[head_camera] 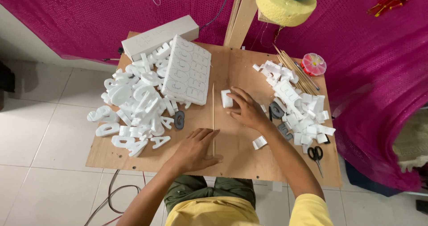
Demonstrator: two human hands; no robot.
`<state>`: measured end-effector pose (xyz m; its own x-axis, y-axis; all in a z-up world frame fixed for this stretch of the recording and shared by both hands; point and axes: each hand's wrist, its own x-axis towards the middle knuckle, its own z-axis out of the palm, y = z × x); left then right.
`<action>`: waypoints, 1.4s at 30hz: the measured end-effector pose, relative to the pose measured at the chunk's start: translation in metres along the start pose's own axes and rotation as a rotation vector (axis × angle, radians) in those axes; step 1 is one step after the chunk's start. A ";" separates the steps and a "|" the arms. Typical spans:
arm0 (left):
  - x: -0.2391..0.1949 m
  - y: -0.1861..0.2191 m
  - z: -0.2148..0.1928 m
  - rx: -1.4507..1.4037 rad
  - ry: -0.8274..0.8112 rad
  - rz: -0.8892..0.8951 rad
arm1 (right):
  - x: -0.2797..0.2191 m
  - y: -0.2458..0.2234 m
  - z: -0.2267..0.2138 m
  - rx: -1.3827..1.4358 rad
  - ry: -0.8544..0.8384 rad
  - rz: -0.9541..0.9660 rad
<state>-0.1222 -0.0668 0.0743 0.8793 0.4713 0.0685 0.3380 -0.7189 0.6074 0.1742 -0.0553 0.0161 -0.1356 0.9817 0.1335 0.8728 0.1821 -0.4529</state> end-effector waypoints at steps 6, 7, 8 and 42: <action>0.025 -0.015 0.005 0.111 -0.136 -0.116 | -0.003 -0.007 -0.016 0.126 0.050 0.009; 0.032 -0.018 0.006 0.111 -0.135 -0.114 | -0.006 0.001 -0.019 0.124 0.052 0.010; 0.039 -0.021 0.007 0.090 -0.107 -0.125 | -0.008 0.009 -0.020 0.116 0.075 0.041; 0.101 -0.056 0.013 0.160 -0.006 -0.021 | 0.073 0.086 -0.003 0.508 0.322 0.377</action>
<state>-0.0478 0.0138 0.0368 0.8734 0.4842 0.0523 0.4049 -0.7816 0.4745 0.2410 0.0317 -0.0103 0.3461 0.9323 0.1053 0.4961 -0.0865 -0.8640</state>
